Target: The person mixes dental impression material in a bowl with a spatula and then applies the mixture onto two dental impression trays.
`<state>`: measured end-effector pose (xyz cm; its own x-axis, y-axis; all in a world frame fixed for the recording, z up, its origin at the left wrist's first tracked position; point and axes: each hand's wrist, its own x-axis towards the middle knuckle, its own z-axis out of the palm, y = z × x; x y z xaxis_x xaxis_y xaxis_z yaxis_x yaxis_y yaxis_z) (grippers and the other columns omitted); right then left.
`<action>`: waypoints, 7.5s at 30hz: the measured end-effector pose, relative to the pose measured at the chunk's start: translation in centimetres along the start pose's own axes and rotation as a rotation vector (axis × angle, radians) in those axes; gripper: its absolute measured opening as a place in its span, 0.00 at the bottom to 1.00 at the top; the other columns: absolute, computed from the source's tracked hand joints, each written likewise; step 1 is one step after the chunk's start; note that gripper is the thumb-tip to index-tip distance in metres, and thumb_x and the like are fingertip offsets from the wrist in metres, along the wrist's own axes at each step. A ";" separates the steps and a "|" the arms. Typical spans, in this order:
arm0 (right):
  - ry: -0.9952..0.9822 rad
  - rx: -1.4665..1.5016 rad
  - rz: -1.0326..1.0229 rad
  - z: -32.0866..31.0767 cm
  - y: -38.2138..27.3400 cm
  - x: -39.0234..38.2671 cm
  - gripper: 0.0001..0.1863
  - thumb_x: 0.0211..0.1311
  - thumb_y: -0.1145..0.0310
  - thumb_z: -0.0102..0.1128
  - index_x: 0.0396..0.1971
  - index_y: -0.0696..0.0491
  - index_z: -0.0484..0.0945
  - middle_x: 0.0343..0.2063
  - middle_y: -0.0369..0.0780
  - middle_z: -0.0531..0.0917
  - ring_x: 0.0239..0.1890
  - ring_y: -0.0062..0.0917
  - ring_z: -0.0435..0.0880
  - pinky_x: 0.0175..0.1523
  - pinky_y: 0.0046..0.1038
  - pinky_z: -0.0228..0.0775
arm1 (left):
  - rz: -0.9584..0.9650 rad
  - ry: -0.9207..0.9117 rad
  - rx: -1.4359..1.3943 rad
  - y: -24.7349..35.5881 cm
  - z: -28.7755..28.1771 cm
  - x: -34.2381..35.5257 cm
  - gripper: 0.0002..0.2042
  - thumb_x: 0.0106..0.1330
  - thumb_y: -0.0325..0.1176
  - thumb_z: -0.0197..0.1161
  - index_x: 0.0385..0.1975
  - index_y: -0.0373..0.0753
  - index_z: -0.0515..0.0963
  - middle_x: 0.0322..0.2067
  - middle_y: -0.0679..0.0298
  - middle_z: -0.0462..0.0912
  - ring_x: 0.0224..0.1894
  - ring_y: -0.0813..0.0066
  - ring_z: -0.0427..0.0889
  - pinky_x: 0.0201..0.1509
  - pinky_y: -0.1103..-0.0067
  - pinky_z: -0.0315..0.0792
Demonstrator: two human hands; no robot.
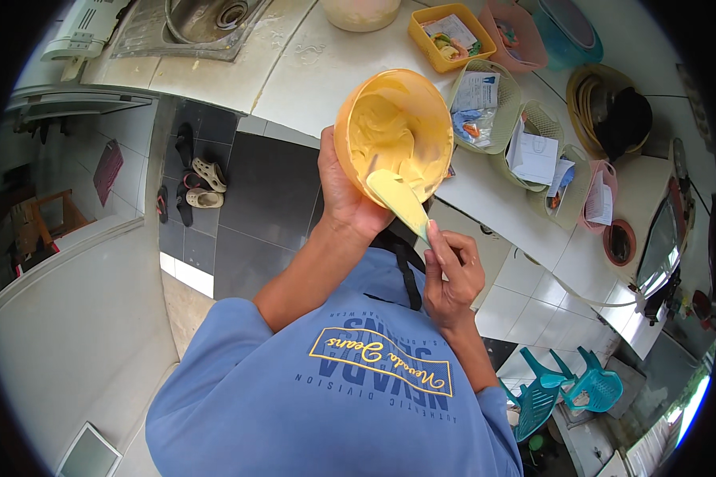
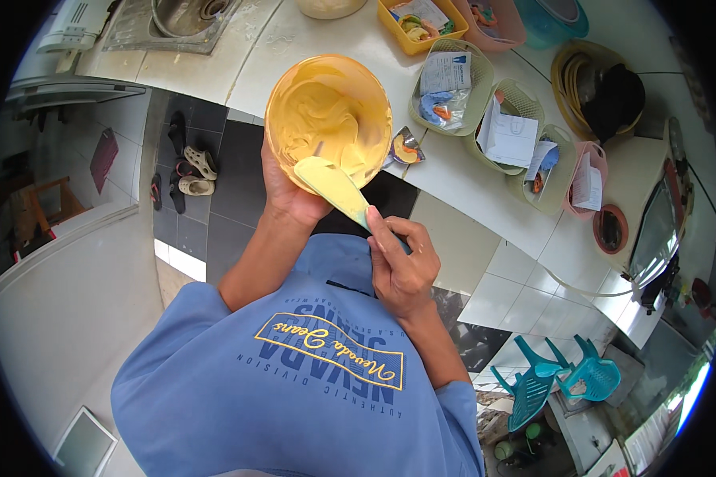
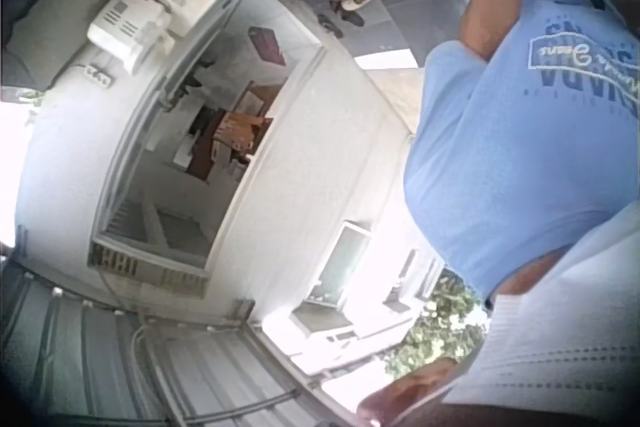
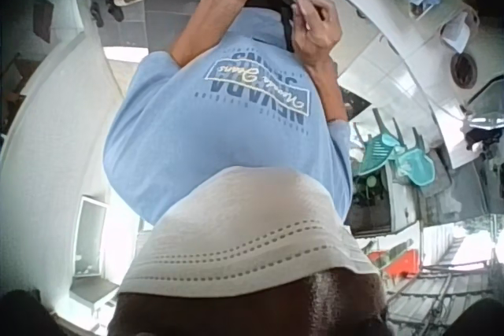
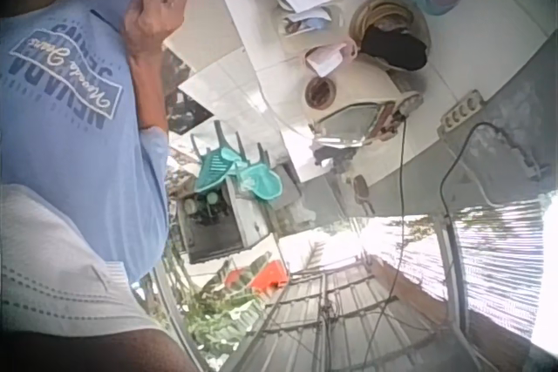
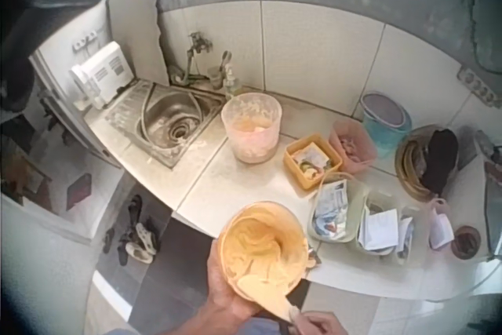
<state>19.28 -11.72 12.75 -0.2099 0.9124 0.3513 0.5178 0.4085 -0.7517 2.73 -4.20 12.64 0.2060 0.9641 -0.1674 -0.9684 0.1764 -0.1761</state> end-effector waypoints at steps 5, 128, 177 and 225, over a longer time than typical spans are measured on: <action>-0.004 0.064 0.068 -3.4 1.6 -3.5 0.17 0.53 0.81 0.62 0.45 0.53 0.82 0.27 0.43 0.82 0.26 0.26 0.80 0.32 0.23 0.73 | -0.052 -0.073 0.150 0.9 -0.5 1.1 0.24 0.68 0.49 0.47 0.56 0.39 0.68 0.54 0.57 0.74 0.54 0.60 0.75 0.58 0.61 0.72; -0.056 0.073 0.528 -6.3 11.3 3.0 0.12 0.57 0.74 0.62 0.42 0.57 0.80 0.26 0.37 0.78 0.24 0.17 0.73 0.33 0.20 0.68 | 0.198 0.661 0.344 7.0 -6.8 -7.7 0.22 0.65 0.47 0.44 0.51 0.40 0.73 0.49 0.59 0.77 0.51 0.62 0.76 0.56 0.64 0.72; -0.246 -0.042 0.120 -3.9 -0.5 5.5 0.15 0.54 0.77 0.63 0.44 0.55 0.82 0.19 0.40 0.79 0.17 0.22 0.75 0.23 0.22 0.65 | 0.116 0.211 0.528 2.5 -0.2 0.5 0.22 0.68 0.49 0.46 0.50 0.38 0.72 0.45 0.59 0.79 0.47 0.67 0.78 0.51 0.71 0.75; 0.257 -0.264 0.347 4.9 4.0 0.0 0.14 0.57 0.77 0.59 0.44 0.52 0.81 0.26 0.40 0.79 0.23 0.26 0.77 0.28 0.27 0.69 | 0.034 0.485 0.549 15.6 -3.4 -1.2 0.21 0.66 0.48 0.50 0.51 0.40 0.73 0.50 0.61 0.77 0.52 0.64 0.76 0.55 0.66 0.73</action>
<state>17.31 -9.98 7.05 0.2055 0.9444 0.2566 0.7199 0.0318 -0.6934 -12.14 -3.27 6.80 0.0906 0.7968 -0.5974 -0.8801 0.3448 0.3264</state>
